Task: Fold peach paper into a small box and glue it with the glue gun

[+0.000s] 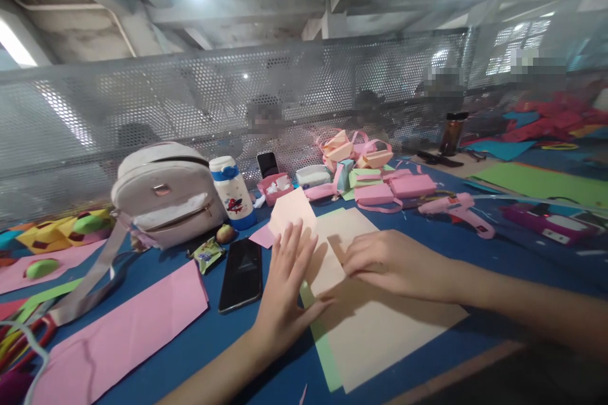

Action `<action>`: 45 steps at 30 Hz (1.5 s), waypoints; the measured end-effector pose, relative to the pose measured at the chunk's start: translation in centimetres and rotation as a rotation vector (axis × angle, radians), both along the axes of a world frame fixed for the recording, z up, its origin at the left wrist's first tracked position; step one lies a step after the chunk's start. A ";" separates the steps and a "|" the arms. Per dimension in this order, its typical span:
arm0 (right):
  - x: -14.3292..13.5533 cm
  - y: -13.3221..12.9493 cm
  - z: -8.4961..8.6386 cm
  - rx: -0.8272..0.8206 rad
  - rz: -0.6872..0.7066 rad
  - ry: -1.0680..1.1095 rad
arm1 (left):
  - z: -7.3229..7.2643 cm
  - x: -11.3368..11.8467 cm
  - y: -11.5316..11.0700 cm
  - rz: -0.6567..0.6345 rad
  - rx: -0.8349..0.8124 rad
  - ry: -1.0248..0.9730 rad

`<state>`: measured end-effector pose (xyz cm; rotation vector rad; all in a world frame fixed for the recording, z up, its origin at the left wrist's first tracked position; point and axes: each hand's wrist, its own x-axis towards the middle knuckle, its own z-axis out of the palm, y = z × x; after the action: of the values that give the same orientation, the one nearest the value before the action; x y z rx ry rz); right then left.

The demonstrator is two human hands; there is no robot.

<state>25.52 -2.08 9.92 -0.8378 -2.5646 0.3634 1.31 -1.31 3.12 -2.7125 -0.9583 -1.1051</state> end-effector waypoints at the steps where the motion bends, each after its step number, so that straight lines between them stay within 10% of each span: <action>1: 0.0 0.0 0.0 0.021 0.009 0.015 | 0.0 0.1 0.0 -0.008 0.006 0.004; 34: 1.9 1.4 -0.9 0.301 0.112 0.057 | 2.2 -0.1 -0.3 0.020 0.214 -0.045; 39: 2.0 1.6 -0.4 0.427 0.082 0.004 | 5.2 0.4 -0.4 -0.052 0.246 0.164; 45: 1.6 2.3 0.4 0.619 0.074 -0.110 | 10.0 1.7 0.1 -0.040 -0.157 0.276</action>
<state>27.13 0.20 10.36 -0.5383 -2.5727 -0.4532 3.01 -1.24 13.10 -2.9171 -0.9871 -0.6589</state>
